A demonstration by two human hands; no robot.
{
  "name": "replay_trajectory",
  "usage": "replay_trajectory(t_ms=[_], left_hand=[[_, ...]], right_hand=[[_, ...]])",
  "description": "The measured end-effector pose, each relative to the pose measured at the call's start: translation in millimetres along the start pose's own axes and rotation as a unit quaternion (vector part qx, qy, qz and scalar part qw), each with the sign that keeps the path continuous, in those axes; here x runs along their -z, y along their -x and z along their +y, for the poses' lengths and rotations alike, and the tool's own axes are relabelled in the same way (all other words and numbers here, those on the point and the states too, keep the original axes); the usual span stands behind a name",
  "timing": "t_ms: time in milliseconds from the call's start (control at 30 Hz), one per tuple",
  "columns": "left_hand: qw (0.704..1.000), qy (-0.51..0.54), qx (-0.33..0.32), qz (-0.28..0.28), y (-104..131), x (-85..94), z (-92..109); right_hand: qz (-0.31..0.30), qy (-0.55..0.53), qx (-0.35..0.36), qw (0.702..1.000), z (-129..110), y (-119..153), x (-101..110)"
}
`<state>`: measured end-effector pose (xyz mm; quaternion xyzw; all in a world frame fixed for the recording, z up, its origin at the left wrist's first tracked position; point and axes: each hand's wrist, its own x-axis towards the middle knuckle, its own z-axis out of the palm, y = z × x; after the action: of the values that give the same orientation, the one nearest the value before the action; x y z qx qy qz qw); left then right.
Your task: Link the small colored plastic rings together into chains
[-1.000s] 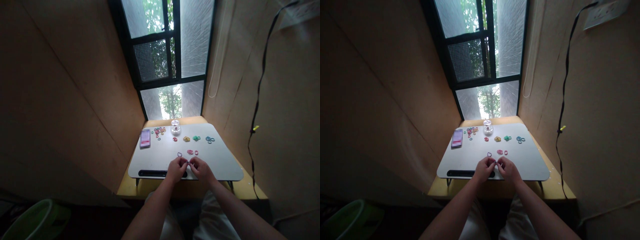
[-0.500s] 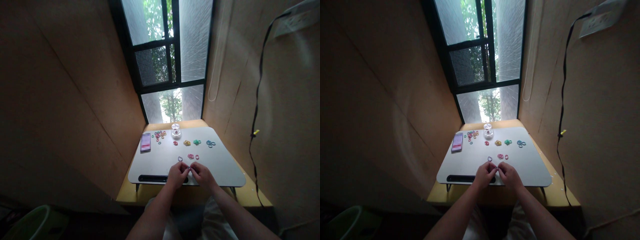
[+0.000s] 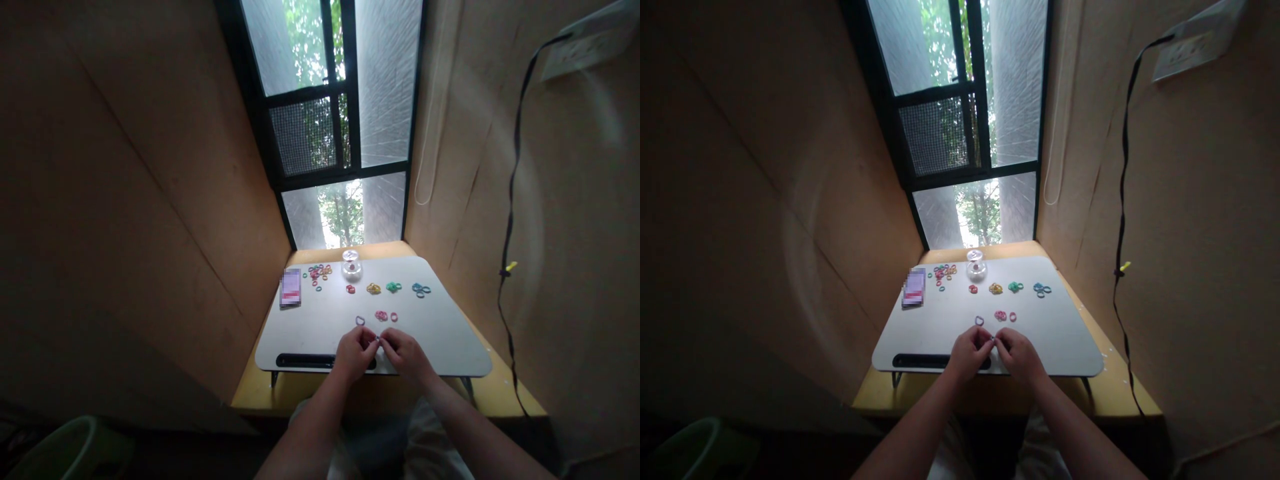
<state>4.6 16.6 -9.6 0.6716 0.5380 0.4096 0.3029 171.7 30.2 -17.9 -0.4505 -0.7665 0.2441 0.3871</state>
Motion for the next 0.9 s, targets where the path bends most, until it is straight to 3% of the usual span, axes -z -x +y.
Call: replay_trajectory(t_ms=[900], left_hand=[[1.0, 0.0, 0.006, -0.002, 0.9, 2.1, 4.6]], right_hand=[[0.002, -0.022, -0.012, 1.0, 1.3, -0.6, -1.7]])
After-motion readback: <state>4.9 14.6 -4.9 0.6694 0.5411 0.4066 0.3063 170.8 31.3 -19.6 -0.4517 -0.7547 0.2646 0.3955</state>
